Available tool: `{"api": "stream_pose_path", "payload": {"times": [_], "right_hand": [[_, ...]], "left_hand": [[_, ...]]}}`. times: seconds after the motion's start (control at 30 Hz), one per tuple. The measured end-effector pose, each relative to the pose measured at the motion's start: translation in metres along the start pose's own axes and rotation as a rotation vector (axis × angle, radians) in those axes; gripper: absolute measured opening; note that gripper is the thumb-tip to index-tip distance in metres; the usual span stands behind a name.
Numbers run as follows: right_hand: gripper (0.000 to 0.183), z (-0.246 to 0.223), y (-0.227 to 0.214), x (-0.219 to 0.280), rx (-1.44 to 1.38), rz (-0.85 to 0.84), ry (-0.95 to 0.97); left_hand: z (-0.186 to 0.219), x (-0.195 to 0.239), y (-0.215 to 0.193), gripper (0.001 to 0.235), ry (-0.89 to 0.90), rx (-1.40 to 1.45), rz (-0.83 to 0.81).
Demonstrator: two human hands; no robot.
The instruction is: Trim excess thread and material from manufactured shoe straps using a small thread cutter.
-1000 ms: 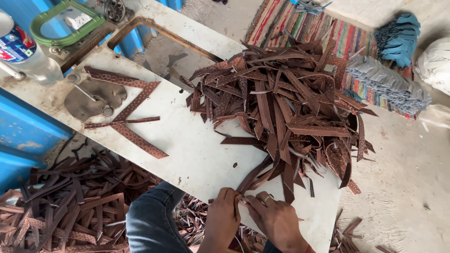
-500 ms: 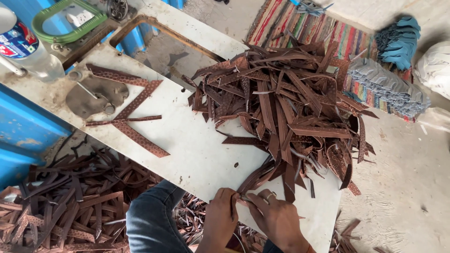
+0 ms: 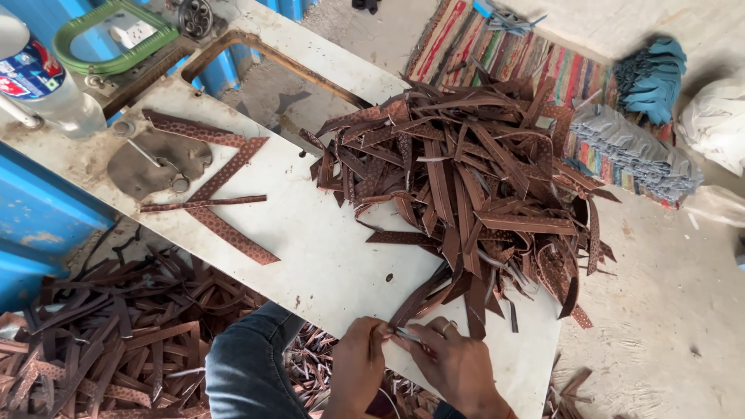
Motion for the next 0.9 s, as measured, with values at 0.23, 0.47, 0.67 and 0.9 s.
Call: {"api": "stream_pose_path", "payload": {"times": [0.23,0.47,0.67,0.9], "right_hand": [[0.024,-0.008,-0.002,-0.001,0.096,0.024,-0.1],[0.02,-0.004,0.004,-0.003,0.062,0.049,-0.123],[0.022,-0.001,0.008,0.0,-0.016,0.034,-0.021],[0.03,-0.017,-0.001,-0.011,0.043,0.044,0.002]], "left_hand": [[-0.001,0.002,0.001,0.01,0.133,-0.113,0.005],[-0.01,-0.005,-0.001,0.012,-0.034,0.071,-0.088],[0.002,0.004,-0.007,0.008,0.183,-0.085,-0.016],[0.001,0.009,0.0,0.006,0.169,-0.191,-0.016]]}}
Point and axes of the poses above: each hand's wrist, its own x-axis away from the middle knuckle, its own y-axis out of the palm, z = x × y, the point moved 2 cm from there along -x, towards the middle knuckle, and after that the axes turned 5 degrees about -x, right-handed, at the moved point
